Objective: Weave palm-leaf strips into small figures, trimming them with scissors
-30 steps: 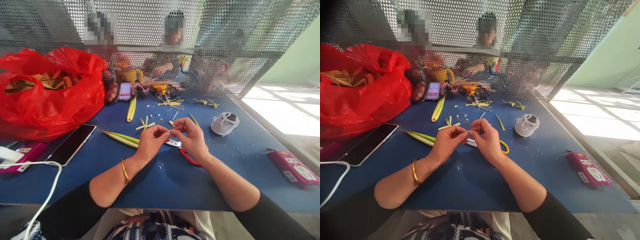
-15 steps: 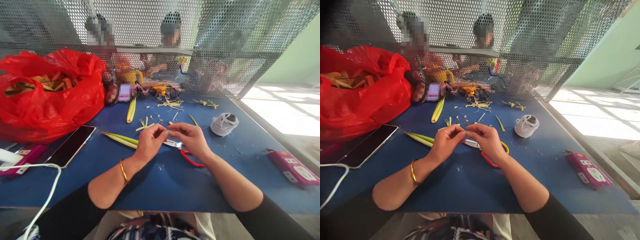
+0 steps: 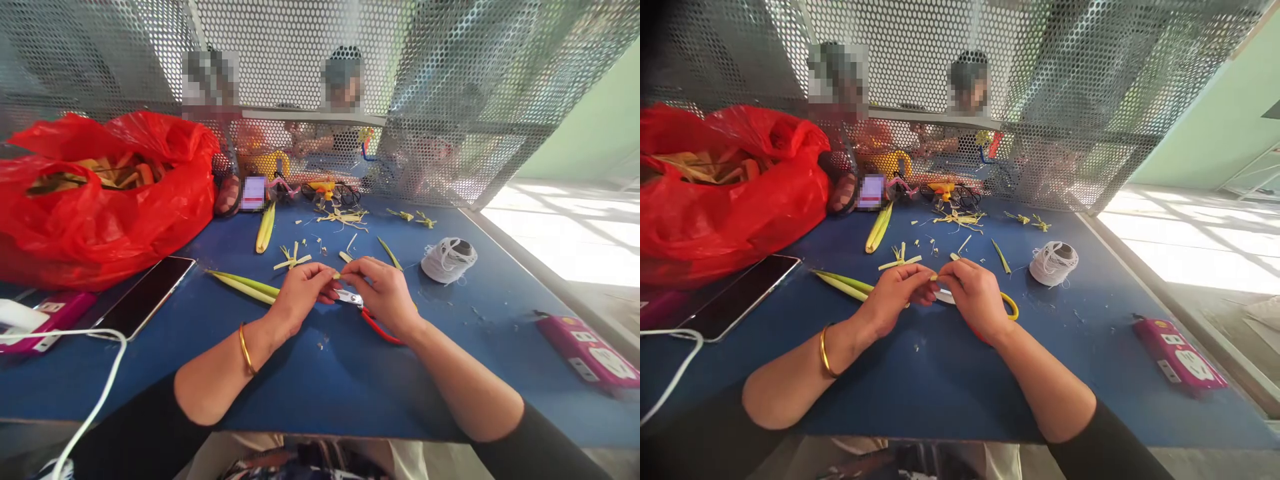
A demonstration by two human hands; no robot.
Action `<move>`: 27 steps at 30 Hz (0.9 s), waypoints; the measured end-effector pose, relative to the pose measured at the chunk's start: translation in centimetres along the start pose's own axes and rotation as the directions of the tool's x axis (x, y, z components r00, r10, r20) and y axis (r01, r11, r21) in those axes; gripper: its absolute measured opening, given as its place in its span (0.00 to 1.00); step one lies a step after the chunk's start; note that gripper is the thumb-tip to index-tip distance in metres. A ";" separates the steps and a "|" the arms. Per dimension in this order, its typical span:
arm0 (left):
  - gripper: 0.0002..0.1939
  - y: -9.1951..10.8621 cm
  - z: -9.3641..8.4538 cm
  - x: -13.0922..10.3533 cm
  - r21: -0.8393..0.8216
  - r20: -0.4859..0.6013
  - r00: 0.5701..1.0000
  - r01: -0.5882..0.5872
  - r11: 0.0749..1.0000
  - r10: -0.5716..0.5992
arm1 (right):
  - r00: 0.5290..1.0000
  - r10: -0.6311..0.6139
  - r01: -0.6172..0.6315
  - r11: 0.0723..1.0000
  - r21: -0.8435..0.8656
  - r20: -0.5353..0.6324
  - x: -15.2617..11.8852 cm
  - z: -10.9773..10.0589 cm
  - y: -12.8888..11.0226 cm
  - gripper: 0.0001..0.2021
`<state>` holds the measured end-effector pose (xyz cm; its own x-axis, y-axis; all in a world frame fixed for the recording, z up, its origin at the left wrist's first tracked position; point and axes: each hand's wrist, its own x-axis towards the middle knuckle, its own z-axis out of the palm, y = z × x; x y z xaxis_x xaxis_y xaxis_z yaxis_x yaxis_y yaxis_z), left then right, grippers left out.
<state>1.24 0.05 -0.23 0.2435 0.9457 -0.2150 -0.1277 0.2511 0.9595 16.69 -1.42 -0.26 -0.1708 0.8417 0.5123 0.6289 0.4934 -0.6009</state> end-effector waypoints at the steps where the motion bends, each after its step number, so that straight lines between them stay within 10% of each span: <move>1: 0.09 0.1 0.0 -0.1 -0.002 0.009 1.000 0.006 1.000 -0.006 | 1.000 0.008 -0.008 1.000 0.002 0.001 0.0 0.0 0.0 0.08; 14: 0.06 -0.6 -0.3 0.4 0.283 -0.011 0.967 -0.242 0.928 0.256 | 0.974 0.201 -0.207 0.977 0.050 0.104 0.4 0.0 0.1 0.05; 27: 0.10 -0.3 0.4 0.2 0.028 -0.070 0.997 0.046 0.999 -0.044 | 0.989 0.000 0.051 0.939 -0.341 0.148 -0.2 0.6 0.5 0.07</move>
<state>1.66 0.09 -0.49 0.1812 0.9459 -0.2693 -0.0895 0.2885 0.9533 16.53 -1.22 -1.03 -0.2814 0.8647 0.4162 0.8401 0.4316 -0.3287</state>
